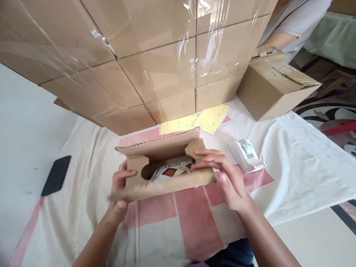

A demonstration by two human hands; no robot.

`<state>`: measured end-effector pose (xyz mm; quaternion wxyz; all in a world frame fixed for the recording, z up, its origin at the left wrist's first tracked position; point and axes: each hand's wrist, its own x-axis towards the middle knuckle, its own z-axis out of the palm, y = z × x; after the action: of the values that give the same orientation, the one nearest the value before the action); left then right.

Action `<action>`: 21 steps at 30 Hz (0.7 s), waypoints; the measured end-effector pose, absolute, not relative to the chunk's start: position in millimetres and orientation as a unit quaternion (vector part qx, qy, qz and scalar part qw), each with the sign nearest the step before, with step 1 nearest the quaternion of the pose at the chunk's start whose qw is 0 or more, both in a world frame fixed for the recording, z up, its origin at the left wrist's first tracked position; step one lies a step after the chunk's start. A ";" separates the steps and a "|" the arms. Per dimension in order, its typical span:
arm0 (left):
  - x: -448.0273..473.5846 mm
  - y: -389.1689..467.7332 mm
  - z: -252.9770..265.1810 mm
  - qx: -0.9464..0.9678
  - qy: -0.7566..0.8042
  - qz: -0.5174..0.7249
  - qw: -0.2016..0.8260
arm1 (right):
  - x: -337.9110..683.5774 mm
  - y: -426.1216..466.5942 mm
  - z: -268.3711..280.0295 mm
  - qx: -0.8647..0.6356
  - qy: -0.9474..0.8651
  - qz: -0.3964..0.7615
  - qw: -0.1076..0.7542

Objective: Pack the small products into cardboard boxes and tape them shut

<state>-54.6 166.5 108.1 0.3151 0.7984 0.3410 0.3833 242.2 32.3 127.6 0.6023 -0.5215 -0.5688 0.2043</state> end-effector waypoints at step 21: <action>-41.3 181.1 130.3 0.901 0.168 0.390 0.091 | 244.8 50.6 140.4 -0.544 -0.630 0.060 0.551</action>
<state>-41.3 181.1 130.3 0.0913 0.9008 0.1684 0.3897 244.8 50.6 140.4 0.5512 -0.5442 -0.6297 0.0597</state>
